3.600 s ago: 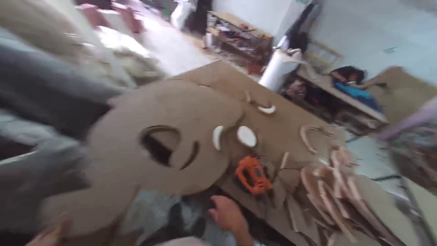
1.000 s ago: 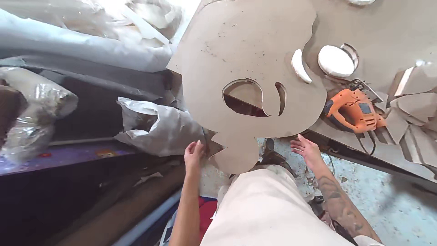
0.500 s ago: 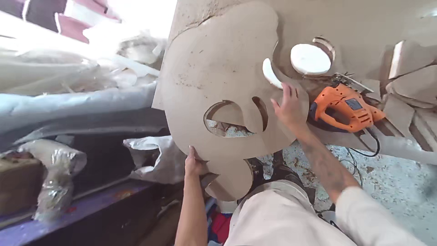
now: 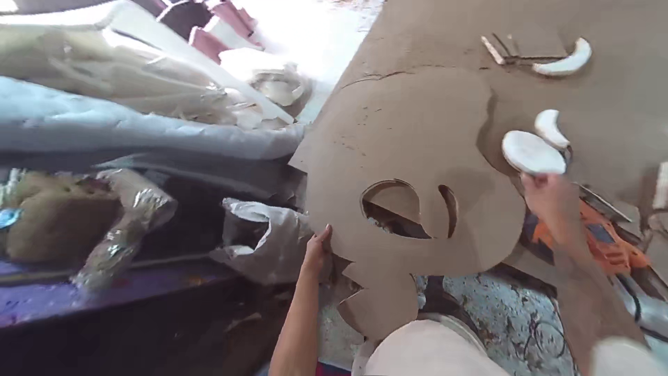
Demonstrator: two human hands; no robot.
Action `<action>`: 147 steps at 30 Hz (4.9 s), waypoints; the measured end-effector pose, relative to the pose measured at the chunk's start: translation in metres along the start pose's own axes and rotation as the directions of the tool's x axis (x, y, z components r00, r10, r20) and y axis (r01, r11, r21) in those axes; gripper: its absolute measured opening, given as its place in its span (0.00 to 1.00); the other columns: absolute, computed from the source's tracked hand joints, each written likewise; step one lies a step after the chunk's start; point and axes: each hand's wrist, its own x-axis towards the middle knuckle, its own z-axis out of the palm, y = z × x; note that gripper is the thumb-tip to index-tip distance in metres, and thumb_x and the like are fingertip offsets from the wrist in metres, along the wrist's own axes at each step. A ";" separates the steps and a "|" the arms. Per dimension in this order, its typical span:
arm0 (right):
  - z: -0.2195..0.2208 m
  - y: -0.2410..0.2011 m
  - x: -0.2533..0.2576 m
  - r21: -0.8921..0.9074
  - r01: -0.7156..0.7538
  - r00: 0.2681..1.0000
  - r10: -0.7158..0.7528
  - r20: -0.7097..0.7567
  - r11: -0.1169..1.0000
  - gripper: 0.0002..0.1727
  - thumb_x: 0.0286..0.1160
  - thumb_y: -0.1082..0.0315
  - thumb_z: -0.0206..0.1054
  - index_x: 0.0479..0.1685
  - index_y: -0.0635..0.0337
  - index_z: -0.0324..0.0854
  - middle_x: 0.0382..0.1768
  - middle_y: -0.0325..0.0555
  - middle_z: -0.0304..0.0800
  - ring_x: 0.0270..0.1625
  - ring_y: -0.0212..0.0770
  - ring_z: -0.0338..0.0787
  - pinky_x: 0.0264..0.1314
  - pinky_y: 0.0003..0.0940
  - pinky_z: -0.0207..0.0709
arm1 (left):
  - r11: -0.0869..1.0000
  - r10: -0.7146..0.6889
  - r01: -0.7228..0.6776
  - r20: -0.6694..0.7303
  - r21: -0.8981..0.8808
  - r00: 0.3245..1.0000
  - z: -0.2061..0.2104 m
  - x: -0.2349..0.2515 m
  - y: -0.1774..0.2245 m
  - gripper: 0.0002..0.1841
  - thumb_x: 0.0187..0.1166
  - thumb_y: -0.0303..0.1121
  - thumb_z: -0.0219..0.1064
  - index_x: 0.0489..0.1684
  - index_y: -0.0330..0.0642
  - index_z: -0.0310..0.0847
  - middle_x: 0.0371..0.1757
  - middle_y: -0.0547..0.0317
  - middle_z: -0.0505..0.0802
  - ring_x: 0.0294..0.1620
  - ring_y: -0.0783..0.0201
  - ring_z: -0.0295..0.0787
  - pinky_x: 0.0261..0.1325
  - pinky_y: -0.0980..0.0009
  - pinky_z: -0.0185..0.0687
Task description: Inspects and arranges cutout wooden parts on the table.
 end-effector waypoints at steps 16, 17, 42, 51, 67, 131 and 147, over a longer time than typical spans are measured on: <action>0.141 0.003 -0.248 0.655 -0.720 0.682 0.405 0.609 0.228 0.20 0.81 0.56 0.70 0.62 0.60 0.81 0.43 0.49 0.94 0.37 0.40 0.93 0.39 0.36 0.89 | 0.960 0.178 -0.176 -0.013 -0.217 0.984 -0.062 0.004 0.048 0.23 0.82 0.48 0.71 0.59 0.35 0.83 0.45 0.50 0.97 0.44 0.57 0.97 0.50 0.55 0.95; 0.144 -0.003 -0.249 0.632 -0.717 0.695 0.381 0.610 0.295 0.20 0.81 0.58 0.71 0.62 0.62 0.81 0.42 0.51 0.94 0.34 0.40 0.92 0.35 0.36 0.89 | 0.961 0.177 -0.184 -0.051 -0.208 0.983 -0.078 -0.003 0.045 0.23 0.82 0.48 0.71 0.59 0.35 0.84 0.44 0.50 0.97 0.44 0.57 0.97 0.49 0.56 0.96; 0.092 -0.007 -0.217 0.180 -0.028 0.746 -0.100 0.658 0.983 0.20 0.87 0.52 0.63 0.55 0.60 0.88 0.40 0.44 0.99 0.39 0.42 0.99 0.46 0.44 0.96 | 0.997 -0.034 0.038 0.056 -0.064 0.998 0.010 -0.138 -0.121 0.20 0.88 0.40 0.63 0.65 0.32 0.82 0.57 0.45 0.94 0.57 0.53 0.94 0.64 0.52 0.90; 0.183 -0.107 -0.234 0.254 -0.352 0.787 0.138 0.602 0.901 0.31 0.88 0.45 0.60 0.67 0.68 0.77 0.47 0.56 0.95 0.45 0.50 0.98 0.50 0.50 0.94 | 0.953 0.268 -0.215 -0.266 0.213 0.926 -0.189 0.090 0.065 0.43 0.79 0.65 0.64 0.86 0.43 0.63 0.79 0.46 0.81 0.77 0.50 0.80 0.74 0.44 0.79; 0.216 -0.118 -0.225 0.185 -0.589 0.796 0.526 0.298 0.786 0.21 0.85 0.47 0.66 0.50 0.60 0.78 0.23 0.43 0.89 0.16 0.38 0.87 0.18 0.36 0.86 | 0.999 -0.023 0.024 -0.012 0.026 1.000 -0.211 0.085 0.021 0.20 0.83 0.48 0.69 0.56 0.38 0.85 0.40 0.56 0.97 0.40 0.62 0.97 0.46 0.62 0.97; 0.196 -0.040 -0.260 0.835 -0.531 0.812 0.366 0.454 0.143 0.24 0.76 0.69 0.74 0.70 0.64 0.75 0.55 0.52 0.93 0.54 0.46 0.95 0.59 0.48 0.91 | 0.935 0.154 -0.220 -0.243 -0.278 0.958 -0.112 0.012 -0.012 0.35 0.83 0.43 0.70 0.85 0.37 0.60 0.60 0.41 0.92 0.57 0.51 0.94 0.59 0.50 0.93; 0.054 0.068 -0.130 -0.416 -0.021 0.999 0.039 0.036 0.909 0.39 0.71 0.64 0.74 0.83 0.69 0.67 0.77 0.75 0.71 0.80 0.74 0.72 0.76 0.67 0.74 | 0.979 0.141 -0.166 -0.194 -0.120 0.971 -0.089 0.000 -0.007 0.32 0.83 0.52 0.68 0.81 0.44 0.69 0.61 0.51 0.92 0.57 0.59 0.93 0.61 0.54 0.91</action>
